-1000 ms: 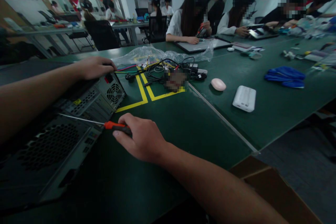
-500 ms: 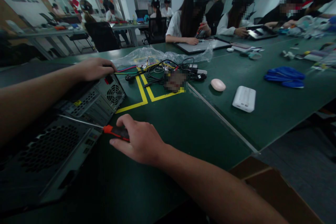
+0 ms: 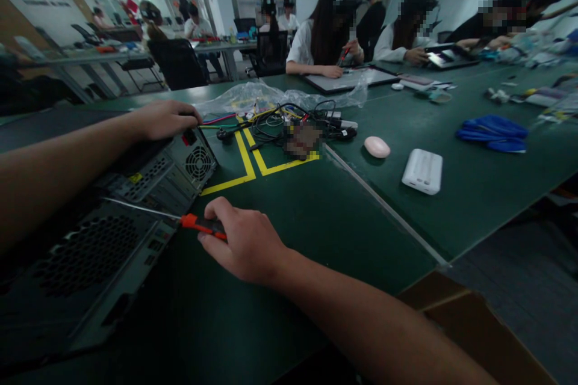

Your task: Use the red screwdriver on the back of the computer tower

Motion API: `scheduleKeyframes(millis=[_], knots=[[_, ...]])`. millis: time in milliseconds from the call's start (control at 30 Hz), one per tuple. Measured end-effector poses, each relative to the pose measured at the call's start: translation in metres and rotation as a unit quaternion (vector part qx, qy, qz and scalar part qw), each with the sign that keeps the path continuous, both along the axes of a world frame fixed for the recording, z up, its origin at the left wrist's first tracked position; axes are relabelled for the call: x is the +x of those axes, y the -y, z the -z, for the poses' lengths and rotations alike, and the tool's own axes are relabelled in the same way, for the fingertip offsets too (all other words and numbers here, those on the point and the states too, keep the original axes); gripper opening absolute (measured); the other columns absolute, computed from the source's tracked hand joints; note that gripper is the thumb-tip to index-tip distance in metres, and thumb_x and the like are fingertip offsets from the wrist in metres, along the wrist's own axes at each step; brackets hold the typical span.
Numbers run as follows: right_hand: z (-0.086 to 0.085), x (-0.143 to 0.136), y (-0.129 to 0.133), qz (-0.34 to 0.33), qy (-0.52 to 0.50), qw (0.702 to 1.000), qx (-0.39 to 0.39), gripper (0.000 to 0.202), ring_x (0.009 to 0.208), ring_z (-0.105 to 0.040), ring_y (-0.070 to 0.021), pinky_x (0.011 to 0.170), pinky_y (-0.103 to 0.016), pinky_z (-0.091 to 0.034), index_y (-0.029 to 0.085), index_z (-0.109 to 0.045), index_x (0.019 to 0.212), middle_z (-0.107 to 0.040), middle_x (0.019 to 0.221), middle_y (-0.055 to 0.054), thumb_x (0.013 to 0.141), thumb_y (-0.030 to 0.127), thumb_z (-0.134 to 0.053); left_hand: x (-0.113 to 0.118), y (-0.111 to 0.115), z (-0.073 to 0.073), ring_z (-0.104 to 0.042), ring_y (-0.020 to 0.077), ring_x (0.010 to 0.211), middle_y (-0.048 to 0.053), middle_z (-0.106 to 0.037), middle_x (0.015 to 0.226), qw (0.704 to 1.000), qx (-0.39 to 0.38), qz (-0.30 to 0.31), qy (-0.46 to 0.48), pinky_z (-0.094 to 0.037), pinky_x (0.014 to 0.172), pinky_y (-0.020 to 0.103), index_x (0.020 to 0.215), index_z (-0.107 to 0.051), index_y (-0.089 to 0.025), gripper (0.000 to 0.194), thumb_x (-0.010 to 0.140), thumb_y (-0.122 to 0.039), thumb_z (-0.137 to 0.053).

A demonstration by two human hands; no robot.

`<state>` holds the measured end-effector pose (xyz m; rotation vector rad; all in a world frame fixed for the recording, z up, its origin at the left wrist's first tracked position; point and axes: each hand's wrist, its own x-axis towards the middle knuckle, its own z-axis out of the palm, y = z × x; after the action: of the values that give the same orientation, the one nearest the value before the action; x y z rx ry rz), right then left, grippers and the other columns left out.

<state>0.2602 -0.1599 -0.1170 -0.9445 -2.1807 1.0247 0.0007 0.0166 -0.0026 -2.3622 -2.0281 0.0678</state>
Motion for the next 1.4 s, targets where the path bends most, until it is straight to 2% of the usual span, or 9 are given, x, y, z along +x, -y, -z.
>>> scheduleKeyframes(millis=[200,500,600,733,833,967,1067,1200,1400], knots=[[0.0018,-0.0004,0.0003,0.004,-0.007,1.000,0.008,0.022,0.070,-0.056,-0.0166,0.070,-0.032,-0.036,0.027,-0.058,0.118,-0.067,0.090,0.003,0.105,0.041,-0.070,-0.0014,-0.0013,0.0011,-0.073,0.0365,0.121,0.021,-0.082,0.136,1.000,0.003,0.002,0.014,-0.054,0.112,0.047,0.144,-0.081,-0.010,0.071,0.104,-0.050,-0.037],[0.0003,-0.0005,-0.0002,0.009,-0.002,1.000,0.001,0.023,0.072,-0.055,-0.0175,0.072,-0.033,-0.035,0.027,-0.059,0.119,-0.067,0.091,0.002,0.106,0.044,-0.068,-0.0071,-0.0070,0.0049,-0.074,0.0391,0.122,0.022,-0.082,0.141,0.999,0.008,0.019,0.033,-0.055,0.116,0.051,0.142,-0.082,-0.008,0.072,0.102,-0.051,-0.041],[-0.0002,-0.0008,-0.0002,0.015,0.001,1.000,0.002,0.023,0.075,-0.058,-0.0185,0.074,-0.034,-0.036,0.026,-0.061,0.118,-0.067,0.093,0.001,0.106,0.045,-0.067,-0.0071,-0.0080,0.0042,-0.075,0.0392,0.121,0.019,-0.084,0.137,0.999,0.008,0.007,0.037,-0.056,0.115,0.050,0.143,-0.084,-0.013,0.072,0.099,-0.052,-0.045],[-0.0016,-0.0007,-0.0002,0.020,-0.011,1.000,0.007,0.023,0.078,-0.060,-0.0192,0.076,-0.034,-0.039,0.026,-0.063,0.115,-0.069,0.095,0.000,0.106,0.047,-0.067,-0.0066,-0.0085,0.0026,-0.078,0.0404,0.122,0.013,-0.087,0.130,0.999,0.007,-0.009,0.053,-0.058,0.112,0.048,0.141,-0.089,-0.025,0.070,0.092,-0.056,-0.051],[-0.0025,-0.0007,-0.0004,0.018,-0.020,1.000,0.010,0.021,0.079,-0.060,-0.0187,0.077,-0.034,-0.041,0.025,-0.066,0.111,-0.070,0.093,-0.001,0.110,0.046,-0.065,-0.0066,-0.0088,0.0025,-0.077,0.0410,0.125,0.012,-0.087,0.132,0.998,0.011,-0.018,0.066,-0.058,0.113,0.047,0.141,-0.090,-0.026,0.071,0.088,-0.058,-0.053],[-0.0019,-0.0016,0.0008,0.010,-0.023,1.000,0.008,0.023,0.081,-0.062,-0.0187,0.077,-0.034,-0.041,0.024,-0.068,0.112,-0.072,0.095,-0.002,0.116,0.044,-0.058,-0.0064,-0.0084,0.0037,-0.077,0.0416,0.124,0.017,-0.085,0.137,0.999,0.005,-0.006,0.052,-0.056,0.114,0.049,0.144,-0.087,-0.017,0.074,0.094,-0.056,-0.049],[-0.0006,-0.0025,0.0035,0.003,-0.021,1.000,-0.009,0.023,0.076,-0.060,-0.0187,0.075,-0.034,-0.040,0.025,-0.063,0.120,-0.070,0.091,0.001,0.111,0.047,-0.064,-0.0065,-0.0079,0.0050,-0.075,0.0405,0.124,0.023,-0.082,0.141,0.999,0.004,0.011,0.039,-0.055,0.113,0.050,0.145,-0.082,-0.008,0.075,0.101,-0.052,-0.041],[0.0009,-0.0025,0.0053,0.015,-0.012,1.000,-0.014,0.025,0.069,-0.057,-0.0180,0.071,-0.033,-0.037,0.027,-0.055,0.120,-0.067,0.088,0.003,0.103,0.040,-0.069,-0.0074,-0.0080,0.0064,-0.075,0.0384,0.122,0.021,-0.083,0.136,0.999,0.012,0.009,0.032,-0.054,0.111,0.048,0.140,-0.084,-0.012,0.070,0.102,-0.052,-0.041],[0.0000,-0.0004,0.0036,0.013,-0.022,1.000,-0.010,0.019,0.073,-0.060,-0.0184,0.071,-0.033,-0.039,0.027,-0.055,0.116,-0.070,0.092,0.001,0.105,0.037,-0.066,-0.0087,-0.0088,0.0068,-0.075,0.0381,0.122,0.021,-0.083,0.139,0.999,0.010,0.015,0.037,-0.054,0.113,0.048,0.143,-0.083,-0.009,0.073,0.101,-0.053,-0.042]])
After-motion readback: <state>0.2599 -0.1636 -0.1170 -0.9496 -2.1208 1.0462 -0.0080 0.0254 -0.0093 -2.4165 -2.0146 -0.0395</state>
